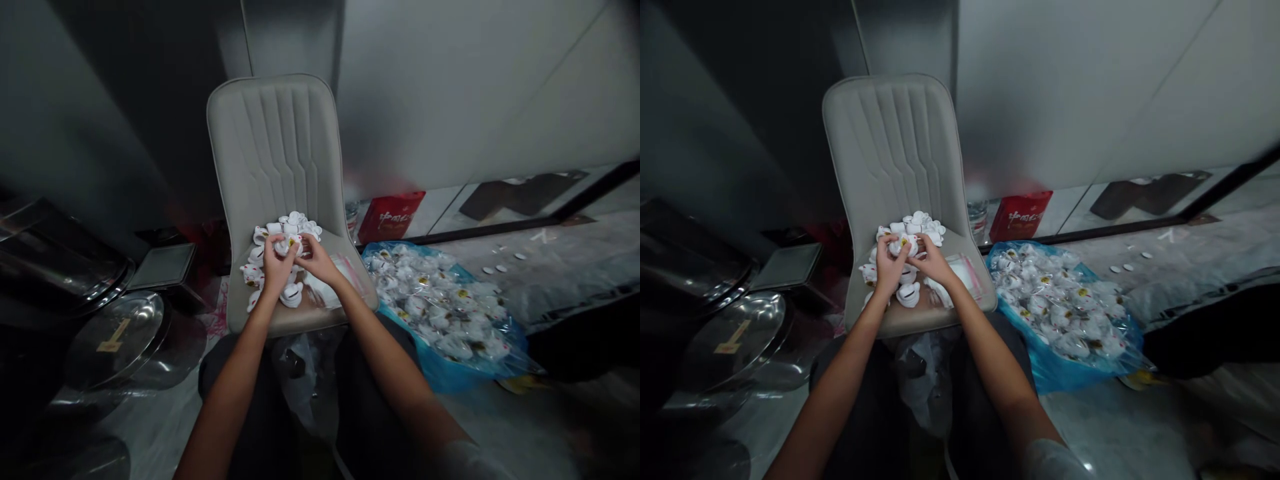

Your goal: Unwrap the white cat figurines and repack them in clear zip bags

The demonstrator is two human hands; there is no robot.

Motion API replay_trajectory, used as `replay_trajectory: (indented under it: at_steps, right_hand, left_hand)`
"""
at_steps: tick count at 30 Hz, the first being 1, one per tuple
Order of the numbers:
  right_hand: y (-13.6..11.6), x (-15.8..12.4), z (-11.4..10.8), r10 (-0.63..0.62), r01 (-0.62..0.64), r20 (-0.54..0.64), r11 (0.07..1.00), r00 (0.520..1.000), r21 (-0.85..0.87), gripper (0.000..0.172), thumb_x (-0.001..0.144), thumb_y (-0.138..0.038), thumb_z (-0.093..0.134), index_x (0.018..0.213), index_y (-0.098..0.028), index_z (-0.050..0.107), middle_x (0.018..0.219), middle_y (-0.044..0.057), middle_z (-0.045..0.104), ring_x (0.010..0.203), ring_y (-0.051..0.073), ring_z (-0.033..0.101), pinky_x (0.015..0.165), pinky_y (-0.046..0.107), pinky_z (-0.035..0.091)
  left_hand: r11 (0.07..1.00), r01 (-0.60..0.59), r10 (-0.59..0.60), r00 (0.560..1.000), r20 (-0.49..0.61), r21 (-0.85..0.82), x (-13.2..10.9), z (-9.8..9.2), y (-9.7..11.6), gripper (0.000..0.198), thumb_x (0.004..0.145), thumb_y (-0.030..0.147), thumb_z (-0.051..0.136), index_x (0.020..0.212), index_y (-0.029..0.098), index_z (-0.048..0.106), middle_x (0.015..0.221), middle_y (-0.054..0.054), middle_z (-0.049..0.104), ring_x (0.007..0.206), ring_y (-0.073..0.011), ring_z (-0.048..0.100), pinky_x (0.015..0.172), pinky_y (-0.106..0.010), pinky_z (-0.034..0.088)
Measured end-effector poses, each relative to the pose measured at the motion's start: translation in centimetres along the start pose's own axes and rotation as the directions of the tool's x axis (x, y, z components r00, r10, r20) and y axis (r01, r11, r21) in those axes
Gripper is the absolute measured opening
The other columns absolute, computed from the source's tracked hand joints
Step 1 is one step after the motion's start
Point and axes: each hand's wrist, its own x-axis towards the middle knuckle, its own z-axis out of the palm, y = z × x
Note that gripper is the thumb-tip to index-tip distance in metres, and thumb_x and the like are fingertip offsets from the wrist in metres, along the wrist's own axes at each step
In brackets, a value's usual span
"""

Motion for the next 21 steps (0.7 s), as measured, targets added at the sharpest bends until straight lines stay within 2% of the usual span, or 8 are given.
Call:
replay_trajectory:
  at_steps: [5, 9, 11, 14, 16, 18, 20, 21]
  right_hand:
    - [0.9, 0.4, -0.3, 0.059, -0.049, -0.09, 0.993, 0.994, 0.11, 0.065, 0.067, -0.045, 0.079, 0.121, -0.022, 0.053, 0.114, 0.007, 0.063, 0.097, 0.02, 0.062, 0.077, 0.03, 0.054]
    - [2.3, 0.9, -1.4, 0.078, -0.057, -0.185, 0.992, 0.98, 0.116, 0.063, 0.066, -0.046, 0.079, 0.117, -0.021, 0.052, 0.113, 0.007, 0.061, 0.097, 0.019, 0.061, 0.08, 0.03, 0.053]
    - [2.8, 1.9, -1.8, 0.073, -0.061, -0.211, 0.996, 0.975, 0.065, 0.065, 0.068, -0.045, 0.077, 0.121, -0.019, 0.05, 0.114, 0.008, 0.062, 0.097, 0.019, 0.061, 0.081, 0.031, 0.053]
    - [2.9, 4.5, -1.7, 0.072, -0.107, -0.198, 0.979, 0.978, -0.174, 0.065, 0.076, -0.041, 0.072, 0.13, -0.015, 0.046, 0.123, 0.012, 0.062, 0.101, 0.02, 0.062, 0.085, 0.031, 0.053]
    - [2.7, 6.5, -1.0, 0.13, -0.165, -0.107, 0.87, 0.986, -0.465, 0.063, 0.082, -0.038, 0.068, 0.135, -0.015, 0.045, 0.129, 0.014, 0.062, 0.106, 0.021, 0.063, 0.089, 0.032, 0.051]
    - [2.5, 8.2, 0.1, 0.246, -0.181, -0.009, 0.687, 0.969, -0.704, 0.06, 0.08, -0.034, 0.071, 0.133, -0.015, 0.05, 0.126, 0.015, 0.065, 0.109, 0.024, 0.064, 0.09, 0.032, 0.05]
    - [2.4, 9.2, 1.3, 0.334, -0.168, 0.038, 0.563, 0.942, -0.809, 0.056, 0.075, -0.03, 0.077, 0.125, -0.014, 0.059, 0.122, 0.017, 0.068, 0.109, 0.028, 0.066, 0.086, 0.032, 0.05]
    - [2.4, 9.5, 1.7, 0.35, -0.163, 0.046, 0.544, 0.936, -0.823, 0.054, 0.073, -0.029, 0.079, 0.121, -0.013, 0.062, 0.12, 0.019, 0.069, 0.108, 0.03, 0.067, 0.085, 0.032, 0.05]
  left_hand:
    - [0.998, 0.062, -0.062, 0.997, 0.039, 0.02, -0.3, -0.2, -1.2, 0.032, 0.088, 0.049, 0.06, 0.101, 0.02, 0.055, 0.102, -0.006, 0.061, 0.099, -0.0181, 0.061, 0.09, -0.031, 0.05]
    - [0.967, -0.114, 0.069, 0.979, 0.193, 0.23, 1.0, -2.3, -2.2, 0.024, 0.09, 0.042, 0.058, 0.099, 0.02, 0.061, 0.109, -0.009, 0.062, 0.11, -0.0221, 0.06, 0.102, -0.038, 0.045]
    - [0.922, -0.16, 0.107, 0.98, 0.167, 0.352, 2.1, -3.9, -2.7, 0.019, 0.09, 0.036, 0.057, 0.097, 0.02, 0.063, 0.109, -0.01, 0.062, 0.112, -0.0232, 0.059, 0.104, -0.039, 0.044]
    - [0.859, -0.056, 0.043, 0.998, 0.037, 0.508, 3.9, -5.8, -3.6, 0.014, 0.09, 0.028, 0.054, 0.091, 0.019, 0.064, 0.096, -0.009, 0.064, 0.1, -0.0238, 0.062, 0.097, -0.04, 0.048]
    - [0.83, -0.049, 0.025, 0.998, 0.051, 0.555, 4.6, -6.2, -4.2, 0.01, 0.087, 0.025, 0.056, 0.088, 0.02, 0.065, 0.093, -0.008, 0.064, 0.096, -0.0239, 0.063, 0.095, -0.039, 0.049]
    - [0.821, -0.088, 0.038, 0.994, 0.1, 0.564, 4.7, -6.0, -4.5, 0.009, 0.085, 0.023, 0.058, 0.087, 0.02, 0.066, 0.093, -0.008, 0.064, 0.096, -0.0235, 0.064, 0.094, -0.038, 0.049]
    - [0.819, -0.119, 0.048, 0.989, 0.14, 0.561, 4.5, -5.6, -4.7, 0.01, 0.086, 0.02, 0.057, 0.088, 0.02, 0.067, 0.094, -0.008, 0.065, 0.095, -0.023, 0.064, 0.092, -0.037, 0.05]
    - [0.817, -0.128, 0.044, 0.986, 0.161, 0.562, 4.3, -5.5, -4.7, 0.011, 0.086, 0.019, 0.056, 0.088, 0.02, 0.067, 0.095, -0.008, 0.066, 0.095, -0.0228, 0.064, 0.092, -0.037, 0.05]
